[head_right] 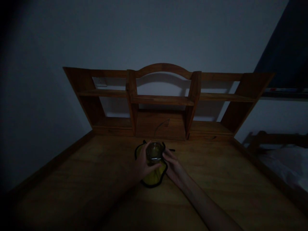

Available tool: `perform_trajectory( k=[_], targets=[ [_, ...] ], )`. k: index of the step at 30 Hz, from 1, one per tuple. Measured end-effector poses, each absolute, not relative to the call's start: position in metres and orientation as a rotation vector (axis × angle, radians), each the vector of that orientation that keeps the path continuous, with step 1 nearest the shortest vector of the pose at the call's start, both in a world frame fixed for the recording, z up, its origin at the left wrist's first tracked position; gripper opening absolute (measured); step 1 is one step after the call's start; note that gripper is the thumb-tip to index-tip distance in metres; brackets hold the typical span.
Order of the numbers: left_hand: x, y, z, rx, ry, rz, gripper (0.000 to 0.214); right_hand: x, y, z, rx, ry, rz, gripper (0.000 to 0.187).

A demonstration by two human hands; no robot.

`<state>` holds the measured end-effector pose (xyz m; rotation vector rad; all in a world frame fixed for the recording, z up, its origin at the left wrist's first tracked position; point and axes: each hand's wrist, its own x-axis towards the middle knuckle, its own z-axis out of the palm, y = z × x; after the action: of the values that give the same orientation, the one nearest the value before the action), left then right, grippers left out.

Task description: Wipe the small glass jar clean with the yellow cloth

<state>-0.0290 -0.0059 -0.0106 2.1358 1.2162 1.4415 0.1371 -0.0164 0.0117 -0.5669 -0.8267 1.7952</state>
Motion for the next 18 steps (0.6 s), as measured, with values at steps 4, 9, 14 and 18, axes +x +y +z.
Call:
perform_trajectory(
  k=[4,9,14,18],
  targets=[
    [-0.0307,-0.0055,-0.0078,2.110,1.191,1.459,0.097,0.1369,-0.0172,0.0116,-0.594,-0.865,1.774,0.037],
    [-0.0324,-0.0052,-0.0041,2.091,1.191,1.459,0.094,0.1381,-0.0142,0.0077,-0.688,-0.843,1.728,0.037],
    [-0.0324,-0.0057,-0.0030,2.142,1.222,1.498,0.086,0.1387,-0.0132,0.0043,-0.716,-0.835,1.671,0.028],
    [-0.0343,-0.0050,-0.0035,2.199,1.264,1.459,0.085,0.1376,-0.0147,0.0064,-0.725,-0.857,1.602,0.026]
  ],
)
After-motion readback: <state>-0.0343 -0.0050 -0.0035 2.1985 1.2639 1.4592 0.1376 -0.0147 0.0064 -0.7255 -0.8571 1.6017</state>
